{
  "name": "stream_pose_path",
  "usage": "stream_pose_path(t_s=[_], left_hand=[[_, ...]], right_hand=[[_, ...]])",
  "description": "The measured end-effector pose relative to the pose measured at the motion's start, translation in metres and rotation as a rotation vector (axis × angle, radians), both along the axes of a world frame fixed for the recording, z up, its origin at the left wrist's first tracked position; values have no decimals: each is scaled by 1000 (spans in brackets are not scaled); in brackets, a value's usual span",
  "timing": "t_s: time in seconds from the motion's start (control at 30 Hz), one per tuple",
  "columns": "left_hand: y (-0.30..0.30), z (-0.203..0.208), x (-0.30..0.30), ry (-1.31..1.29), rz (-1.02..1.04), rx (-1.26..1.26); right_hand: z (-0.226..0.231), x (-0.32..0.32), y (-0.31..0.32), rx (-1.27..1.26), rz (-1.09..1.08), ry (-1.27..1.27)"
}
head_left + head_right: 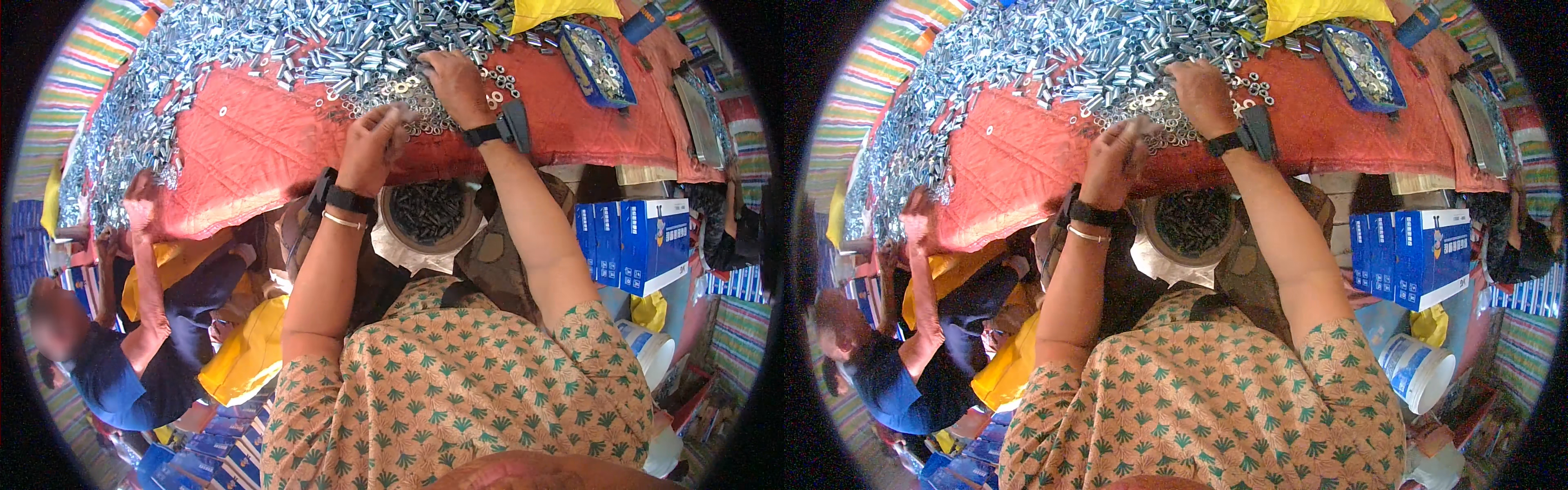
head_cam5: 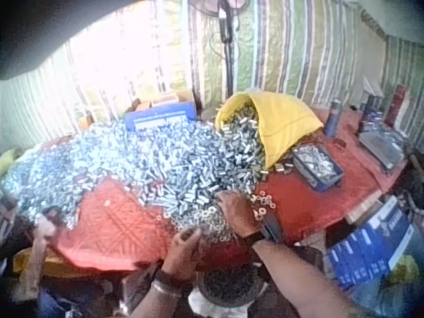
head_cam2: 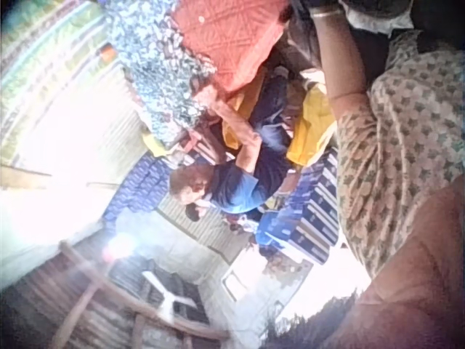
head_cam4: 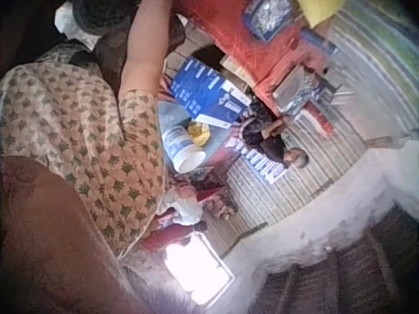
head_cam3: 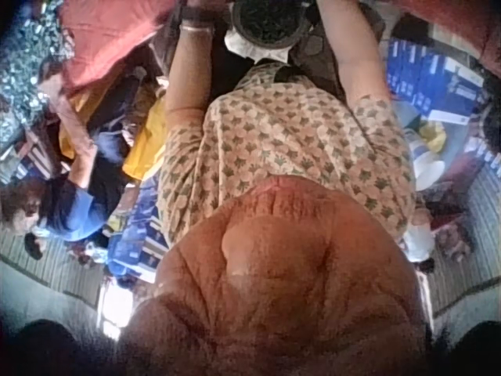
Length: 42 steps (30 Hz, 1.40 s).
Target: Manually assemble metal bolts with washers and nuts.
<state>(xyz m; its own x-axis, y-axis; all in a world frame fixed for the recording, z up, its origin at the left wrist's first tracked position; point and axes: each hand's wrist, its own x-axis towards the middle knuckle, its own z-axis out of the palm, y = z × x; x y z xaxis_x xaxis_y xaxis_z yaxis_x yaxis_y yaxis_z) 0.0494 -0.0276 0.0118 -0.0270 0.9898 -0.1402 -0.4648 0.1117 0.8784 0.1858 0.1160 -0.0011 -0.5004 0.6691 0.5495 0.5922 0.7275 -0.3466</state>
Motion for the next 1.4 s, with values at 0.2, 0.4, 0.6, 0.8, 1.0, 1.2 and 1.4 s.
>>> stream_pose_path(t_s=[0.2,0.4,0.6,0.8,1.0,1.2,1.4], left_hand=[[15,-19,-38,-872,230,-36],[14,-5,-24,-705,42,-92],[15,-9,-22,-583,-72,-72],[5,-5,-11,-413,-49,-121],[3,-11,-9,-93,-35,-62],[0,-12,-6,-102,-33,-54],[-1,-13,0,111,39,-19]], right_hand=[[-2,-5,-7,53,-61,-56],[0,7,0,-738,113,466],[5,11,-8,-1202,449,866],[13,14,-19,-1230,501,849],[18,7,-33,-1153,519,758],[22,13,-30,-1112,486,634],[29,23,-30,-1064,429,552]])
